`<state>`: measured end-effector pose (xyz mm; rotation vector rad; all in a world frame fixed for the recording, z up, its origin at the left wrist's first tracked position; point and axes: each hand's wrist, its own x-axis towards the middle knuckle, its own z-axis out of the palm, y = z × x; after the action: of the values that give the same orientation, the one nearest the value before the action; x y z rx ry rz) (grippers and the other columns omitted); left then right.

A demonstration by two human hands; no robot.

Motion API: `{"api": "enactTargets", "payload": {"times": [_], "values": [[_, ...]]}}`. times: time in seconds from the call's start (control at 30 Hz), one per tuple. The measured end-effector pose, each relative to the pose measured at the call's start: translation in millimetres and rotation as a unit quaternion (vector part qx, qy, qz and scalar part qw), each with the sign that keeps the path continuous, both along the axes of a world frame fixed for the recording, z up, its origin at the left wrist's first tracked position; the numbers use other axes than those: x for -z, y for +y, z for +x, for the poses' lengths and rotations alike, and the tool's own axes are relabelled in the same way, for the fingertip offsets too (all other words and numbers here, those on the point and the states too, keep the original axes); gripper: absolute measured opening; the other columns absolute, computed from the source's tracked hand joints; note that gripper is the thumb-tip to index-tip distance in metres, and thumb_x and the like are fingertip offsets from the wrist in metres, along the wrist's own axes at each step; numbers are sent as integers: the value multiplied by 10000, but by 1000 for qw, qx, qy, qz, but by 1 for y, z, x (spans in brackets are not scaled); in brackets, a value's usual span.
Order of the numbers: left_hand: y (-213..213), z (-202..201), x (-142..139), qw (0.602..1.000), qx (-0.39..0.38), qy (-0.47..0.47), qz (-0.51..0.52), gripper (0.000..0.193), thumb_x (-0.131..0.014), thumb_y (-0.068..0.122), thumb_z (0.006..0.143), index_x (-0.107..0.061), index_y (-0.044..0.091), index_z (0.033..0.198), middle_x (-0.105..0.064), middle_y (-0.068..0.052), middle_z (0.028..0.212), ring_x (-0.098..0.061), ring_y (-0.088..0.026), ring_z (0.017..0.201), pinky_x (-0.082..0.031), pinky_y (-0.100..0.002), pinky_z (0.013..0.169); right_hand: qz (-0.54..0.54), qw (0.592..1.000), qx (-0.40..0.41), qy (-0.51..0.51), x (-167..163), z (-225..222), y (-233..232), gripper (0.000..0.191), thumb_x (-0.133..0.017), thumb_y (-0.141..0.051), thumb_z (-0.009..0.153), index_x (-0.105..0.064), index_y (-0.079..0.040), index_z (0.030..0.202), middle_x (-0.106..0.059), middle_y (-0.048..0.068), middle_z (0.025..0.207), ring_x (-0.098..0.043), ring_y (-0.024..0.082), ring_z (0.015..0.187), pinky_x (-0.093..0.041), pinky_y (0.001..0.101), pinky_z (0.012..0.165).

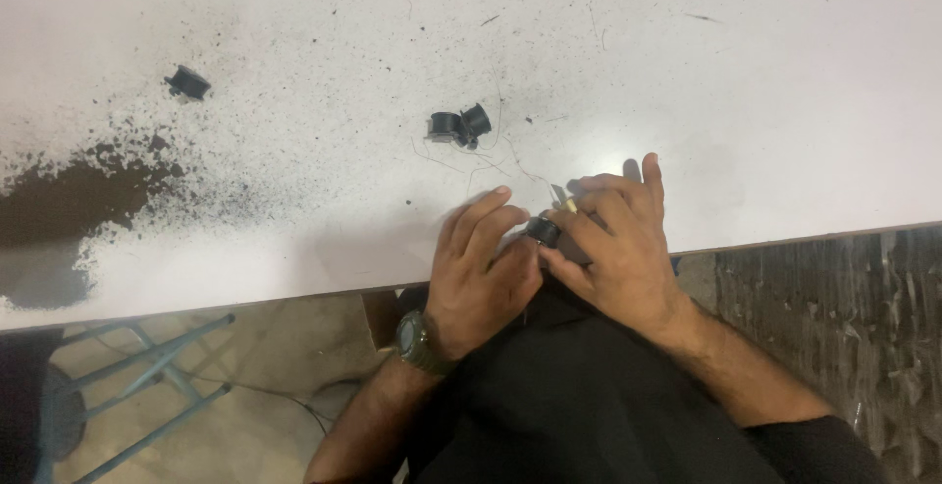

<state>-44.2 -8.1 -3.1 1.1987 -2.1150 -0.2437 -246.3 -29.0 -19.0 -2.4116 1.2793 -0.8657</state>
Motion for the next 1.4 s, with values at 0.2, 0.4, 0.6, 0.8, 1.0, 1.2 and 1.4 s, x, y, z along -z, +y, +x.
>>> {"api": "enactTargets", "payload": {"times": [0.2,0.4,0.6,0.8,1.0,1.2,1.4], "values": [[-6,2,-16,974,-54,137,174,154,-754,33,844,-623,55,923,-652,-88,1204,-676,-244,941,-577,-369,772,2,1000,-9,9,-4,2,1,389,-888,-253,768,-748,-90,1091,-609,83,1086,-511,316,1256,-150,716,1220],[-2,4,-21,958,-67,155,232,136,-718,19,843,-633,40,947,-675,-84,968,-647,-183,621,-524,-316,556,15,1000,9,6,-2,3,3,399,-888,-248,767,-750,-83,1103,-609,84,1078,-514,317,1247,-168,714,1223],[3,3,-13,962,-58,158,217,157,-721,53,829,-566,49,846,-619,-85,774,-620,-250,658,-497,-383,578,-66,994,4,-92,10,-2,21,309,-826,-112,860,-704,-83,1142,-612,90,1045,-602,321,1236,-261,636,1267],[7,-3,-9,954,-47,197,220,127,-693,51,843,-570,51,871,-634,-87,808,-636,-251,707,-516,-383,612,-36,986,-22,-162,28,7,37,286,-761,21,839,-620,-28,1083,-676,121,994,-688,326,1120,-422,594,1196],[9,0,4,952,-43,200,226,120,-687,48,837,-578,55,886,-642,-76,823,-643,-234,707,-520,-366,604,-43,988,-18,-150,27,9,34,285,-763,67,808,-638,-22,1048,-691,124,965,-701,317,1093,-409,599,1206],[6,-1,5,964,-26,168,206,116,-718,74,866,-613,57,911,-663,-56,824,-637,-207,695,-524,-356,603,-54,992,-21,-112,17,9,25,299,-787,38,799,-646,-41,1051,-700,140,1001,-697,319,1098,-401,600,1194],[-40,51,-33,986,-124,-111,17,512,-730,102,832,-628,-36,1315,-652,-220,1252,-631,-268,1071,-541,-400,853,-78,982,110,-129,-1,-39,-1,247,-668,62,955,-610,-35,1175,-647,122,1140,-626,286,1222,-228,597,1317]]}}
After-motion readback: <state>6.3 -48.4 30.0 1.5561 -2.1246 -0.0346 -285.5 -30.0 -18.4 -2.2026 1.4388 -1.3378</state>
